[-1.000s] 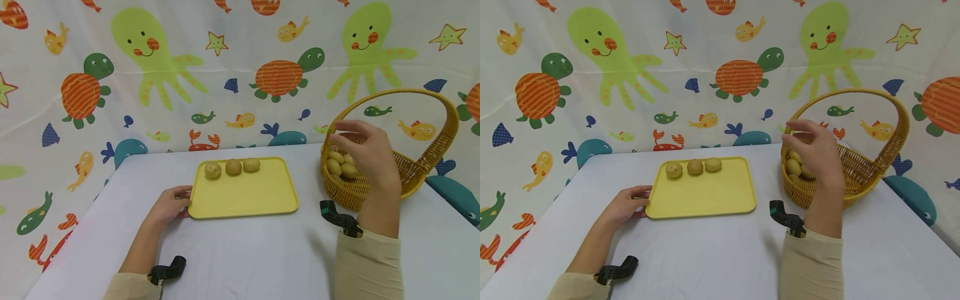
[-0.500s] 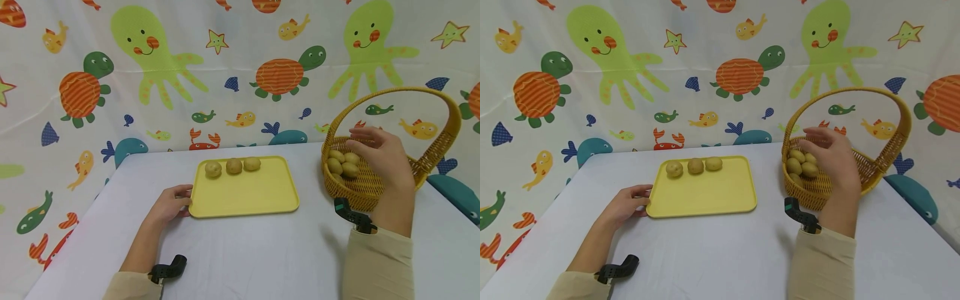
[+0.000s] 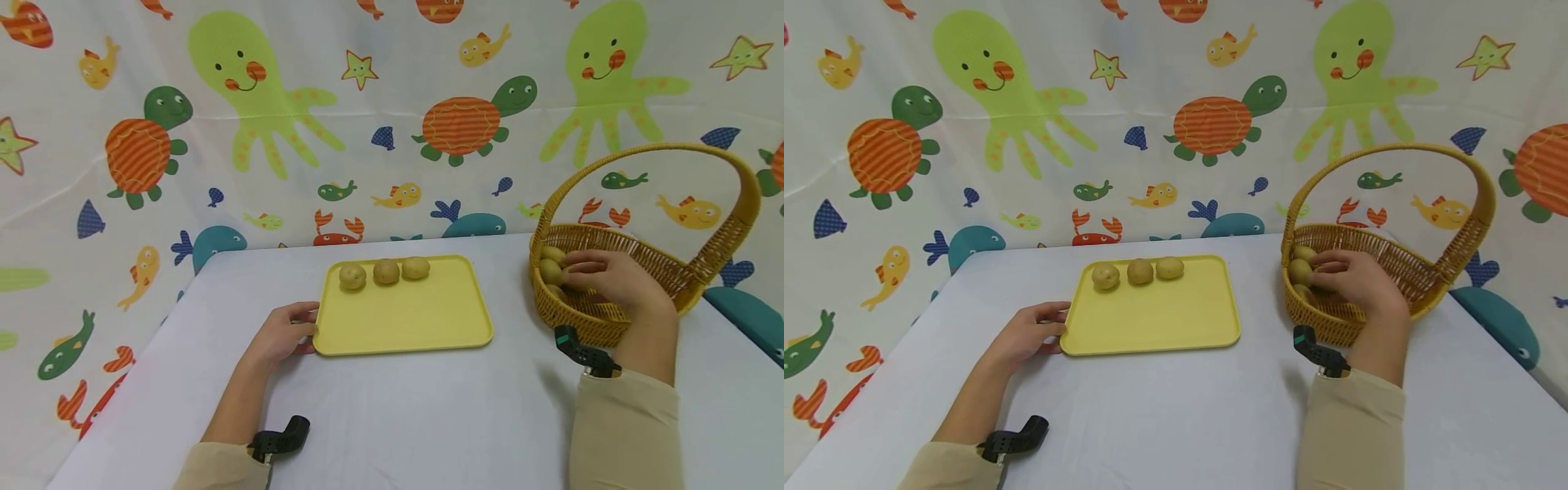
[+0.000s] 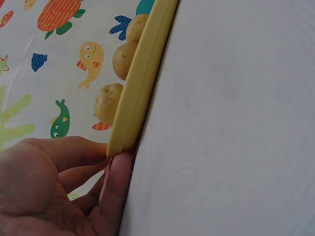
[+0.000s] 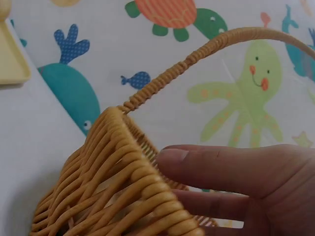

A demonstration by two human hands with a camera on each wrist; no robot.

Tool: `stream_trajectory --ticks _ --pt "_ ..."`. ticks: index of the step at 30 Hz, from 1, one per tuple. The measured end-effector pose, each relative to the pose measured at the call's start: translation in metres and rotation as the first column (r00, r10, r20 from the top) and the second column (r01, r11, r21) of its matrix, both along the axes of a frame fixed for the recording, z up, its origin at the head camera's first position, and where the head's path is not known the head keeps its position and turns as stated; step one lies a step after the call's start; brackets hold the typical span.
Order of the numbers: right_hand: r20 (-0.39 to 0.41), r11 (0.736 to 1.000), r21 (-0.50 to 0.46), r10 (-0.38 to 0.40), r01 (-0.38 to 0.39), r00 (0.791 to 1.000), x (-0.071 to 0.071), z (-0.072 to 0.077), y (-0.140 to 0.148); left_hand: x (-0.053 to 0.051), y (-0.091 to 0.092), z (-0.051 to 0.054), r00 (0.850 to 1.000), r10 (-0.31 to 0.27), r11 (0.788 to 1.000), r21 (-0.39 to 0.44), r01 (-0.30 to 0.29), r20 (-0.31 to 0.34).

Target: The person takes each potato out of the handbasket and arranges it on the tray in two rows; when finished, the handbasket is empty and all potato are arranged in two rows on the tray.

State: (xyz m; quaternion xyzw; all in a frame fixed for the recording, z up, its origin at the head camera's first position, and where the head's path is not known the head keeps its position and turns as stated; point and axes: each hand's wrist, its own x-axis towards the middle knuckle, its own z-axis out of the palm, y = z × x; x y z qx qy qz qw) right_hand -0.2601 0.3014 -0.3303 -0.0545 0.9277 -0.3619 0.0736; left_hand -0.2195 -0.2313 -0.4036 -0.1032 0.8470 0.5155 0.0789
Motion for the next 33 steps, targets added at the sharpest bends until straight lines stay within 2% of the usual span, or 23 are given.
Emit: stream_trajectory --ticks 9,14,21,33 --pt "0.041 0.992 0.1 0.074 -0.077 0.996 -0.005 -0.011 0.001 -0.001 0.001 0.001 1.0 -0.009 1.0 0.01 0.009 -0.006" --pt "0.072 0.985 0.129 0.106 -0.115 0.992 -0.009 -0.014 -0.001 0.0 0.001 0.0 1.0 0.005 1.0 0.009 -0.005 0.002" --pt "0.031 0.966 0.211 0.143 -0.146 0.989 -0.014 -0.014 -0.005 0.001 -0.001 0.001 1.0 -0.001 1.0 0.005 0.001 -0.006" --pt "0.026 0.973 0.191 0.13 -0.133 0.991 -0.012 -0.013 -0.005 0.0 0.0 0.001 1.0 0.004 1.0 0.005 -0.004 -0.004"
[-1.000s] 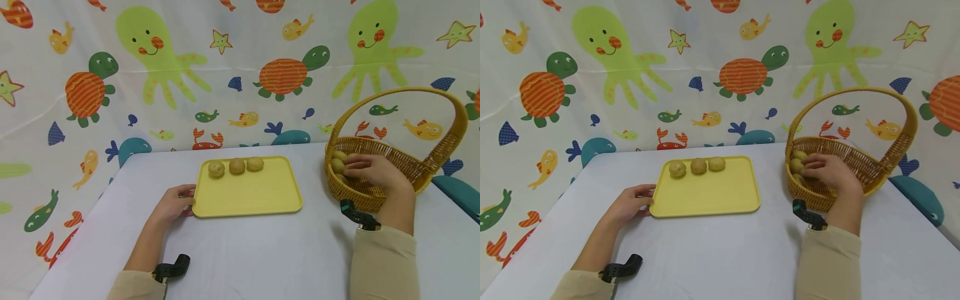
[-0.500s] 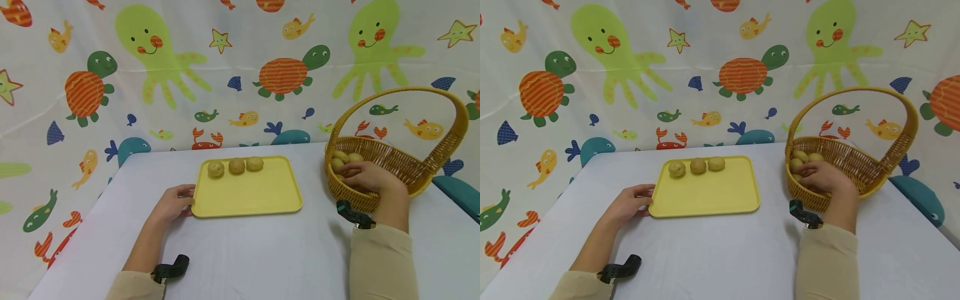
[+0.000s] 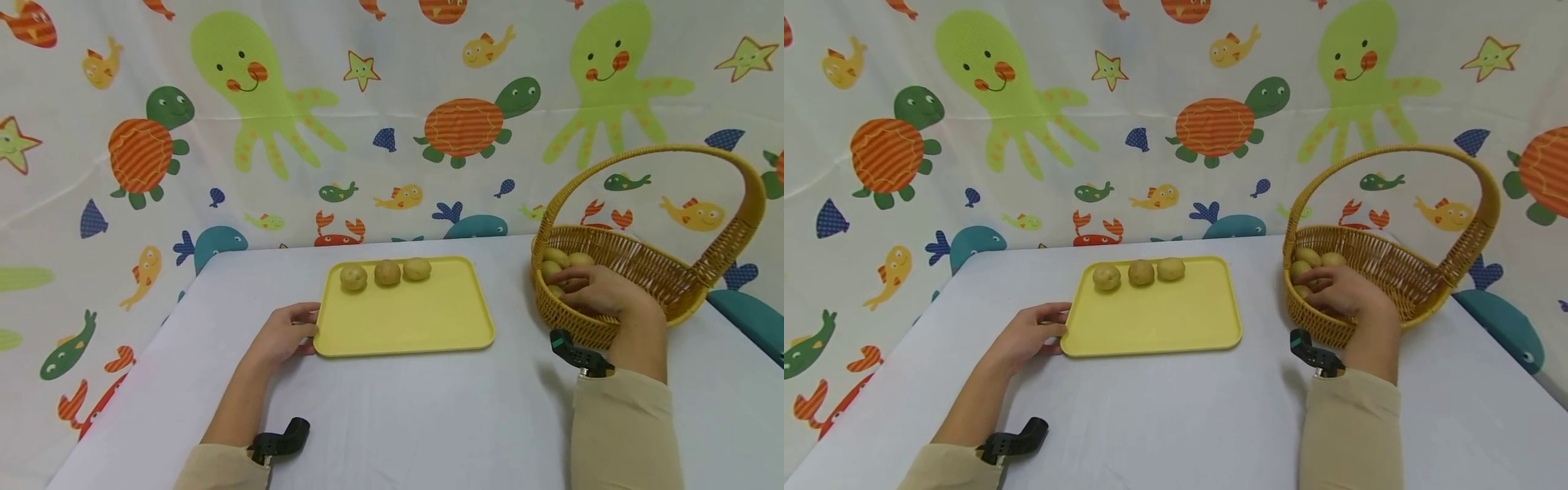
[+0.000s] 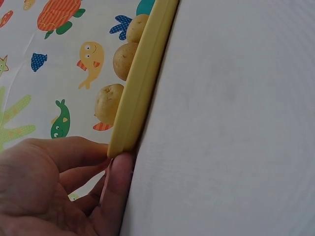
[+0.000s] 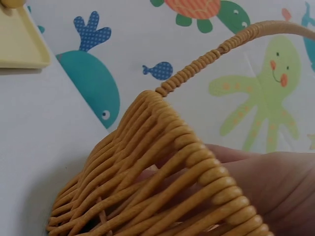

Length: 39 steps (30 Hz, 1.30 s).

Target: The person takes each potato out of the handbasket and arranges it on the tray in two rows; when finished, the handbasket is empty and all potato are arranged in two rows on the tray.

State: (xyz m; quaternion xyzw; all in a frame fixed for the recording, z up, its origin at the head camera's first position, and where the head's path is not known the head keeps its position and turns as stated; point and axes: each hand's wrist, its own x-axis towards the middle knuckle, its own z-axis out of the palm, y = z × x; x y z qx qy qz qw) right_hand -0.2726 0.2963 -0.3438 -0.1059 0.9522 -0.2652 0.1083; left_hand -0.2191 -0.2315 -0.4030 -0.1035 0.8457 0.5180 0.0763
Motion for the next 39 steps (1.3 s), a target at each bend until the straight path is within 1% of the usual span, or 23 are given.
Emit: stream_trajectory --ticks 3,7,14,17,19,25,33,39 --pt "-0.003 1.0 -0.029 -0.006 0.006 1.0 0.002 0.003 0.001 -0.001 0.0 0.0 1.0 -0.003 1.0 0.004 0.003 -0.003" --pt "0.006 0.995 -0.098 -0.019 0.019 1.0 0.005 0.008 -0.001 -0.001 0.0 0.001 1.0 -0.004 1.0 0.006 0.004 -0.004" --pt "-0.026 0.989 -0.129 -0.071 0.067 0.997 0.011 0.019 -0.001 0.0 0.001 0.001 1.0 0.008 1.0 -0.001 -0.008 0.004" --pt "-0.027 0.983 -0.17 -0.068 0.062 0.997 0.014 0.022 -0.001 0.001 0.002 0.0 1.0 0.007 1.0 -0.008 -0.007 0.003" --pt "-0.033 0.982 -0.177 -0.077 0.07 0.997 0.015 0.025 -0.001 0.001 0.002 0.0 1.0 0.004 1.0 -0.004 -0.004 -0.002" --pt "-0.02 0.964 -0.248 -0.107 0.098 0.994 0.018 0.031 -0.005 0.004 0.002 0.0 1.0 0.0 1.0 0.01 0.0 -0.014" --pt "-0.063 0.957 -0.276 -0.116 0.094 0.991 0.019 0.037 -0.009 0.003 0.002 0.001 1.0 -0.007 1.0 0.003 0.007 -0.018" --pt "-0.061 0.942 -0.316 -0.137 0.111 0.989 0.021 0.042 -0.014 0.001 0.001 0.0 1.0 -0.009 1.0 0.006 0.009 -0.011"
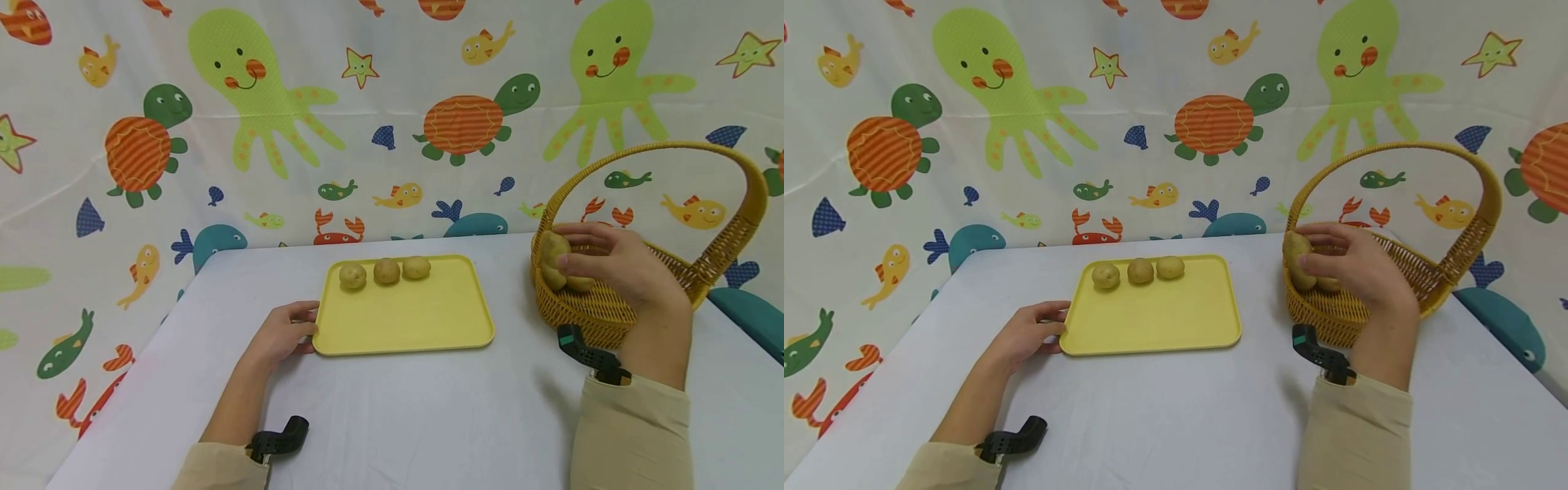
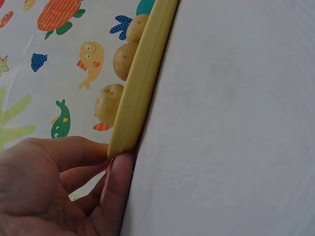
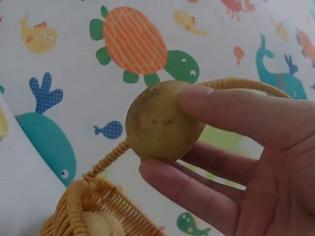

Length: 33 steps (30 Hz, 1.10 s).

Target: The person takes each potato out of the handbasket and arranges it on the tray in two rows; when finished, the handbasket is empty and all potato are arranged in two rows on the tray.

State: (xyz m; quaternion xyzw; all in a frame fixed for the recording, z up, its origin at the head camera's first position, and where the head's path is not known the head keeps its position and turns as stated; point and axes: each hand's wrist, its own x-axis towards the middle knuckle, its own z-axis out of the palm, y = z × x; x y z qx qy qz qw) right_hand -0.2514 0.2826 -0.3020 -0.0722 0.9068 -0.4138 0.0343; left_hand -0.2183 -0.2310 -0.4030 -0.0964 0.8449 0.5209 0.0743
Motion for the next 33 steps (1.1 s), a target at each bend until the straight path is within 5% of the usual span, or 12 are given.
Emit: stream_trajectory --ticks 13,22,33 --pt "-0.093 0.994 -0.096 -0.062 0.053 0.994 0.0 0.011 -0.02 -0.001 0.0 0.003 1.0 -0.005 1.0 -0.01 0.005 0.002" --pt "-0.209 0.98 -0.198 -0.023 -0.02 0.978 -0.002 0.008 -0.034 -0.002 -0.001 0.0 1.0 0.003 1.0 -0.009 -0.003 0.008" --pt "-0.232 0.969 -0.244 -0.036 -0.022 0.972 -0.007 0.008 -0.058 -0.001 -0.001 -0.002 1.0 0.003 1.0 -0.013 -0.003 0.006"
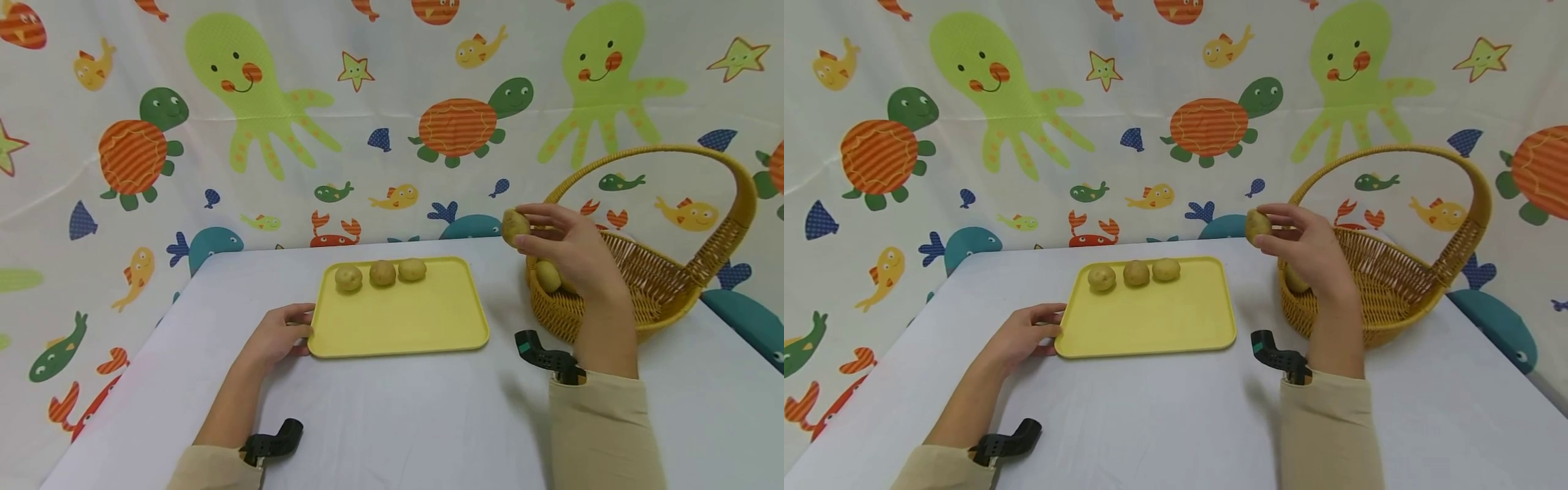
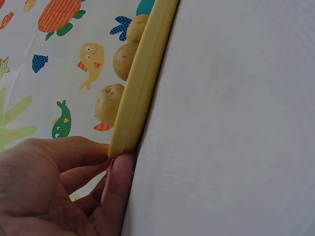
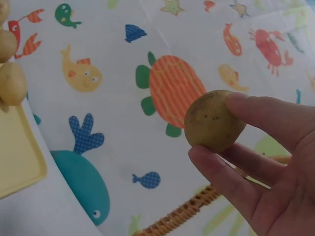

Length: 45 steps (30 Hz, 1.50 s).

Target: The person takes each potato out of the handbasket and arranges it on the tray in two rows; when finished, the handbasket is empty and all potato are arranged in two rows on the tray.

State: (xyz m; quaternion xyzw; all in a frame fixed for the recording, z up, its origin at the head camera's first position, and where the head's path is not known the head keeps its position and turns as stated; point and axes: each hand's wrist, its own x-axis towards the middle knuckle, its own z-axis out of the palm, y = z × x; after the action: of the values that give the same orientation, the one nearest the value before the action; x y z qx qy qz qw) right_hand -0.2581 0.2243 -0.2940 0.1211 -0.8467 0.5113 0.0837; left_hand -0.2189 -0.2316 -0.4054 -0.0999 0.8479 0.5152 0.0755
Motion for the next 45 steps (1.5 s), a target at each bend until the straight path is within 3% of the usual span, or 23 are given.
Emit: stream_trajectory --ticks 15,25,35,45 --pt "-0.027 0.999 0.047 0.02 -0.019 0.999 -0.011 -0.005 -0.034 0.001 0.0 0.0 1.0 0.0 1.0 0.006 0.0 0.005" --pt "-0.065 0.998 0.045 0.037 -0.034 0.997 -0.03 -0.026 -0.055 0.001 0.0 0.001 1.0 -0.001 1.0 0.002 0.001 0.002" --pt "-0.016 0.996 0.056 0.064 -0.063 0.998 -0.043 -0.047 -0.065 0.0 0.0 0.0 1.0 0.001 1.0 0.004 -0.001 0.007" --pt "0.113 0.996 0.071 0.04 -0.048 0.993 -0.053 -0.063 -0.067 0.0 -0.001 0.001 1.0 0.001 1.0 0.004 -0.001 0.011"
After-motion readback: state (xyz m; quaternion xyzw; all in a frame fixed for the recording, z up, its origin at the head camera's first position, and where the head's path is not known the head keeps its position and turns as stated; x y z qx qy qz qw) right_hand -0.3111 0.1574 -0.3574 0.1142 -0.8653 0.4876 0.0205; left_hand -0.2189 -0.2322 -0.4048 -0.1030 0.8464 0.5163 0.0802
